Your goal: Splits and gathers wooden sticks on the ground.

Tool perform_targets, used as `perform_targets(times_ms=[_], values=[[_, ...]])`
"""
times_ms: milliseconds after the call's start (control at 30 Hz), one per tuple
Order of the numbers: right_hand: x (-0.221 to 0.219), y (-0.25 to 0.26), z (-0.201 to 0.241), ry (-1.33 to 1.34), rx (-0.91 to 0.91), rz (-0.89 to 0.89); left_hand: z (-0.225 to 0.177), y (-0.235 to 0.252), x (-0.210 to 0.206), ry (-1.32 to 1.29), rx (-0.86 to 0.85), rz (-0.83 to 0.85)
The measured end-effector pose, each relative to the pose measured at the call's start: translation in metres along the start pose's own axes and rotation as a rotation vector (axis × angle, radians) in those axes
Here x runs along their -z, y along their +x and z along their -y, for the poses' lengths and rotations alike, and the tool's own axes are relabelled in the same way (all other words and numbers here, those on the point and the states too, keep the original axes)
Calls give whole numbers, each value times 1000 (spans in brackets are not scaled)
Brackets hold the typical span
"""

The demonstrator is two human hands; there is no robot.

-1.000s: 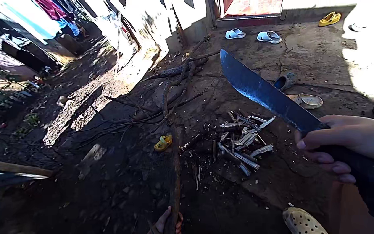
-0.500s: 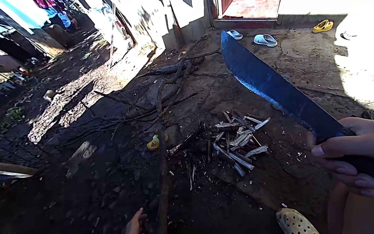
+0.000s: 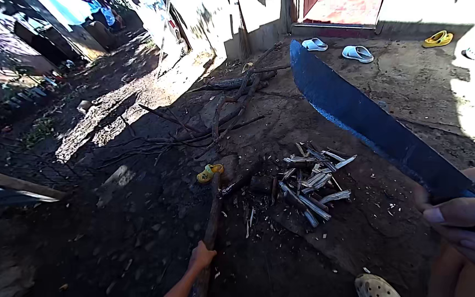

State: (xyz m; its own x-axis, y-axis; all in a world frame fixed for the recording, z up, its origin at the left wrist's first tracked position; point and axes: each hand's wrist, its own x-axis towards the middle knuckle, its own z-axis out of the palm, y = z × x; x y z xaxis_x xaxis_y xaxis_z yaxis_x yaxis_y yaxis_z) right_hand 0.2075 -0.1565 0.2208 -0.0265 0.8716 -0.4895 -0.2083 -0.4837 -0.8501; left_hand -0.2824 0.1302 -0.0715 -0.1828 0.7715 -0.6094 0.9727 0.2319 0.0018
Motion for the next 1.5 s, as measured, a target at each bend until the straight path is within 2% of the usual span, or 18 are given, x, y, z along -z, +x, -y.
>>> perform_targets(times_ms=[133, 233, 300, 433, 567, 700, 900, 1267, 1367, 1500], values=[[2, 9, 2, -41, 10, -90, 3, 16, 3, -146, 10, 109], [-1, 17, 9, -44, -18, -100, -6, -1, -5, -586, -48, 198], [-4, 20, 10, -45, -45, -98, -12, -9, 0, -711, -91, 191], [-8, 23, 8, -115, -61, -89, -12, -17, 16, -622, -155, 17], [-16, 25, 8, -188, -45, -95, -10, -39, 32, -601, -223, -42], [-23, 33, 8, -236, -45, -134, -26, -51, 39, -555, -289, -55], [-40, 35, 19, -248, -58, -158, -46, -51, -6, -391, -275, 17], [-30, 54, 18, -258, -27, -237, -56, -74, -51, -413, -229, -1], [-33, 70, 12, -334, 112, -273, -57, -73, -54, -373, -223, -12], [-43, 116, 10, -391, 512, -331, -58, -66, -56, -249, -214, -63]])
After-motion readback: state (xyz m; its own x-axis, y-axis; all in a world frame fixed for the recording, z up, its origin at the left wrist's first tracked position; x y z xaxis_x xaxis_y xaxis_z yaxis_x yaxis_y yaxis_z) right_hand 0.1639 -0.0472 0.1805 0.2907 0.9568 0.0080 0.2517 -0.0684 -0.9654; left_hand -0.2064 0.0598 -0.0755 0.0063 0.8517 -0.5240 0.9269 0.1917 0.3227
